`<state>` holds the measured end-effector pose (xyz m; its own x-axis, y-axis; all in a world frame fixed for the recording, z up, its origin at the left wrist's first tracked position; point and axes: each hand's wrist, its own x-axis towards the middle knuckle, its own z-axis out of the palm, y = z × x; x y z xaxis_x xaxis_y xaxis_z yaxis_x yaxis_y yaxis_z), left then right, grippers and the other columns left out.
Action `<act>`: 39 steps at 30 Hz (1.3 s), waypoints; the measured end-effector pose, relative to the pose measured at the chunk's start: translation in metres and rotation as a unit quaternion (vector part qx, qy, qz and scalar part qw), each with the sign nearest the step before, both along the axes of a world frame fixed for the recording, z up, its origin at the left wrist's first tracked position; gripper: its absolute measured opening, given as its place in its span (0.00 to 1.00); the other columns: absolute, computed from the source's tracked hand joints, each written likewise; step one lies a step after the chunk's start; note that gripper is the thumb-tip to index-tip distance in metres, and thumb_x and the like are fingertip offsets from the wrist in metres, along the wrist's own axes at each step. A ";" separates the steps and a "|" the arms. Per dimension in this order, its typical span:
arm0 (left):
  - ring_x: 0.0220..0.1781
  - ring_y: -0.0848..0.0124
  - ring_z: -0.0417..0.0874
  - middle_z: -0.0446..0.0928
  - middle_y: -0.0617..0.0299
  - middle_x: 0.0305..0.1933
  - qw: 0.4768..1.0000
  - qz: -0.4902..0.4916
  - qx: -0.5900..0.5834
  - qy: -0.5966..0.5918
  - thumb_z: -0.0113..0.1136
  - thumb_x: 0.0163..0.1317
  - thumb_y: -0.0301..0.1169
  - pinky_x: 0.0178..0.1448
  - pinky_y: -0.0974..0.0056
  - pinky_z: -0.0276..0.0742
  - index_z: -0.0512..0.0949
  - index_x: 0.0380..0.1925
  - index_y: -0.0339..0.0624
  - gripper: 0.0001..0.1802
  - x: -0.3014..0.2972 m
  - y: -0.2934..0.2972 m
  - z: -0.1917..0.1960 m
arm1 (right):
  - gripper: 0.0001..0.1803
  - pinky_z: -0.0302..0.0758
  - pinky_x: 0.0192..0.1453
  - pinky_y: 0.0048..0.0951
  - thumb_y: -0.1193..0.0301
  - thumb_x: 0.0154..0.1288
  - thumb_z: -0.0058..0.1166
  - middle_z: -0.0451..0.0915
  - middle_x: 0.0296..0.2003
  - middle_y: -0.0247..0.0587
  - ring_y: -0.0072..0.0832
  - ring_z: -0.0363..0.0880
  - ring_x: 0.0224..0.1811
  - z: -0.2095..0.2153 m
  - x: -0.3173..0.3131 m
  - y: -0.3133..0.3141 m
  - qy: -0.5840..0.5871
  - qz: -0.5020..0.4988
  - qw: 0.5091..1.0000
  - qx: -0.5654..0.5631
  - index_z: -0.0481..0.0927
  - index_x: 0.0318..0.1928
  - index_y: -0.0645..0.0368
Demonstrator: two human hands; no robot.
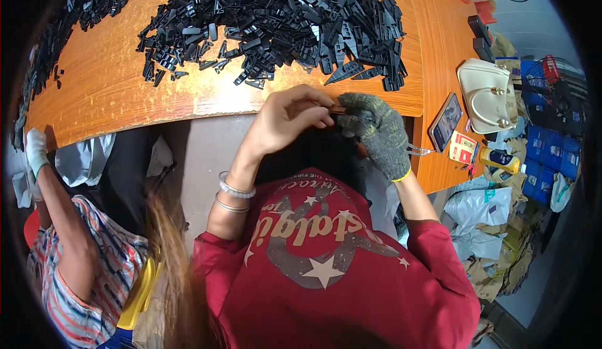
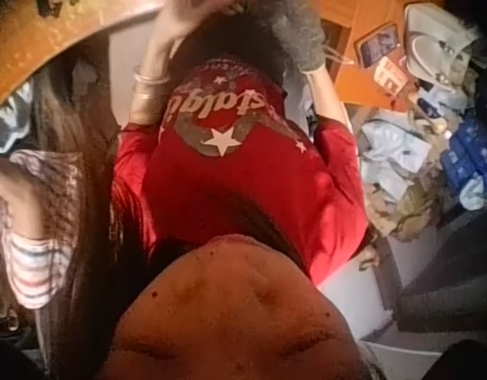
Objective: The recorder is manually assembling two small black plastic components by snapping them together.
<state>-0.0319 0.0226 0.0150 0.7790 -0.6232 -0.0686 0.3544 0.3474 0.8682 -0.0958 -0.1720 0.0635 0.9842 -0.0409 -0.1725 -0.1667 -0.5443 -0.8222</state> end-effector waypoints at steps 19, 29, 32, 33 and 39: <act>0.26 0.62 0.82 0.77 0.54 0.27 0.889 0.200 0.291 -0.292 0.69 0.56 0.33 0.29 0.60 0.75 0.74 0.35 0.36 0.15 -0.011 -0.057 -0.012 | 0.14 0.77 0.47 0.39 0.66 0.64 0.57 0.83 0.40 0.44 0.42 0.82 0.41 0.048 -0.075 -0.064 -0.047 -0.041 0.980 -0.192 0.82 0.48 0.58; 0.26 0.53 0.79 0.75 0.54 0.27 0.797 0.280 0.379 -0.378 0.65 0.57 0.28 0.30 0.55 0.73 0.77 0.28 0.37 0.07 0.005 -0.051 -0.019 | 0.16 0.74 0.40 0.45 0.57 0.65 0.53 0.81 0.34 0.52 0.48 0.80 0.38 0.068 -0.153 -0.125 0.186 0.043 0.875 -0.445 0.84 0.34 0.56; 0.19 0.66 0.73 0.73 0.58 0.24 0.856 0.261 0.303 -0.327 0.65 0.58 0.24 0.26 0.64 0.68 0.78 0.29 0.35 0.05 -0.005 -0.048 -0.008 | 0.14 0.76 0.54 0.36 0.66 0.63 0.58 0.80 0.51 0.45 0.41 0.80 0.51 0.048 -0.087 -0.079 -0.063 0.027 0.918 -0.392 0.81 0.49 0.53; 0.18 0.71 0.70 0.73 0.59 0.23 0.872 0.252 0.281 -0.312 0.65 0.58 0.23 0.25 0.66 0.66 0.78 0.30 0.35 0.04 -0.011 -0.046 -0.005 | 0.18 0.76 0.55 0.35 0.67 0.61 0.60 0.78 0.54 0.44 0.40 0.79 0.54 0.043 -0.062 -0.056 -0.109 0.005 0.923 -0.369 0.79 0.53 0.52; 0.22 0.67 0.74 0.75 0.56 0.23 0.916 0.164 0.225 -0.288 0.63 0.60 0.24 0.26 0.63 0.68 0.80 0.31 0.34 0.04 -0.012 -0.034 -0.002 | 0.25 0.78 0.44 0.37 0.65 0.62 0.58 0.80 0.47 0.42 0.41 0.81 0.46 0.004 0.004 -0.019 -0.165 0.147 0.920 -0.324 0.74 0.61 0.47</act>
